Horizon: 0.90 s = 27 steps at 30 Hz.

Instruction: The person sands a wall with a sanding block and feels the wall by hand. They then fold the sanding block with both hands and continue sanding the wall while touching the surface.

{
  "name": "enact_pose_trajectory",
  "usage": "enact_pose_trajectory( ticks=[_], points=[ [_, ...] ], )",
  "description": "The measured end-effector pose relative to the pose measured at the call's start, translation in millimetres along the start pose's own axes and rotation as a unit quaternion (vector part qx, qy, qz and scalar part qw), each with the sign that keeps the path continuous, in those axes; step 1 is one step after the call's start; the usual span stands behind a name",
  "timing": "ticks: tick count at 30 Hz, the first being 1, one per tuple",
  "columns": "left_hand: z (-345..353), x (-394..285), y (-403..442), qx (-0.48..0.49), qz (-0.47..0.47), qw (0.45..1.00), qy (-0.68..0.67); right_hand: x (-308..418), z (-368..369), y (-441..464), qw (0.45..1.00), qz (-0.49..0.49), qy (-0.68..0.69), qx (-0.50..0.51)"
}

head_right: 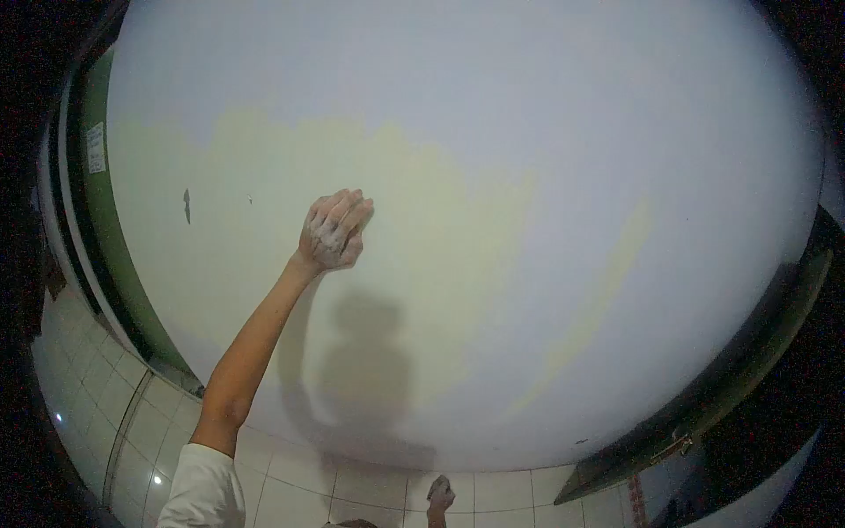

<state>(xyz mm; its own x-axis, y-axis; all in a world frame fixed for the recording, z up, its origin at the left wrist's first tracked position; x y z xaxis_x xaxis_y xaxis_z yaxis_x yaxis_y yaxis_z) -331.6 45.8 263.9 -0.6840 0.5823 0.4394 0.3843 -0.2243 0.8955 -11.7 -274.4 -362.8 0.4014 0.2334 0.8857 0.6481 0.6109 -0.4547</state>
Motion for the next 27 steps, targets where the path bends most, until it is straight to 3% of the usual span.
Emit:
enact_pose_trajectory(
  ticks=[2, 4, 6, 9, 12, 16, 17, 19, 23, 27],
  points=[
    [0.4, 0.8, 3.3, 0.018, -0.015, 0.999, -0.029, 81.7, 29.4, -9.5, 0.994, -0.097, 0.043, 0.035],
    [-2.2, 0.3, 8.8, 0.039, -0.014, 0.999, -0.025, 177.3, 68.2, -22.3, 0.945, -0.326, -0.008, 0.01],
    [-12.7, -4.8, 19.0, 0.08, -0.023, 0.995, -0.051, 300.4, 105.8, -85.3, 0.918, -0.395, -0.031, 0.019],
    [-12.4, -4.3, 19.3, 0.159, -0.028, 0.985, -0.063, 419.7, 144.0, -146.8, 0.811, -0.577, -0.095, -0.023],
    [-10.1, -2.4, 17.6, 0.17, -0.039, 0.982, -0.071, 502.4, 175.7, -193.5, 0.677, -0.719, -0.149, -0.057],
    [-10.0, -0.6, 17.2, 0.149, -0.037, 0.984, -0.085, 574.8, 221.7, -214.7, 0.561, -0.806, -0.168, -0.084],
    [-9.5, -0.6, 17.1, 0.149, -0.038, 0.985, -0.085, 587.7, 232.4, -214.0, 0.561, -0.806, -0.169, -0.083],
    [-10.8, -1.0, 17.8, 0.143, -0.042, 0.984, -0.095, 608.3, 252.5, -215.0, 0.488, -0.834, -0.214, -0.14],
    [-13.2, -2.2, 20.2, 0.141, -0.035, 0.986, -0.082, 629.5, 286.1, -206.9, 0.453, -0.835, -0.271, -0.154],
    [-12.8, -3.4, 21.3, 0.135, -0.032, 0.987, -0.084, 626.8, 296.6, -187.4, 0.498, -0.821, -0.249, -0.13]
  ],
)
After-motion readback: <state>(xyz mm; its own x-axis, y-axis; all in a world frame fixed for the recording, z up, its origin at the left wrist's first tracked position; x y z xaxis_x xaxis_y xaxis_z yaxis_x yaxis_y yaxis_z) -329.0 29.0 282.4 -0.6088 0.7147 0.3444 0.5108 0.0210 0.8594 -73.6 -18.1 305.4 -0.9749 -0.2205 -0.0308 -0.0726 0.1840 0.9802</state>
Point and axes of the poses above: each hand's wrist, its own y-axis towards the middle knuckle, its own z-axis out of the palm, x = y × z, the point moved 2 cm from there along y, towards the middle knuckle, and after that the axes turned 5 degrees about -y, right-handed, at the moved point
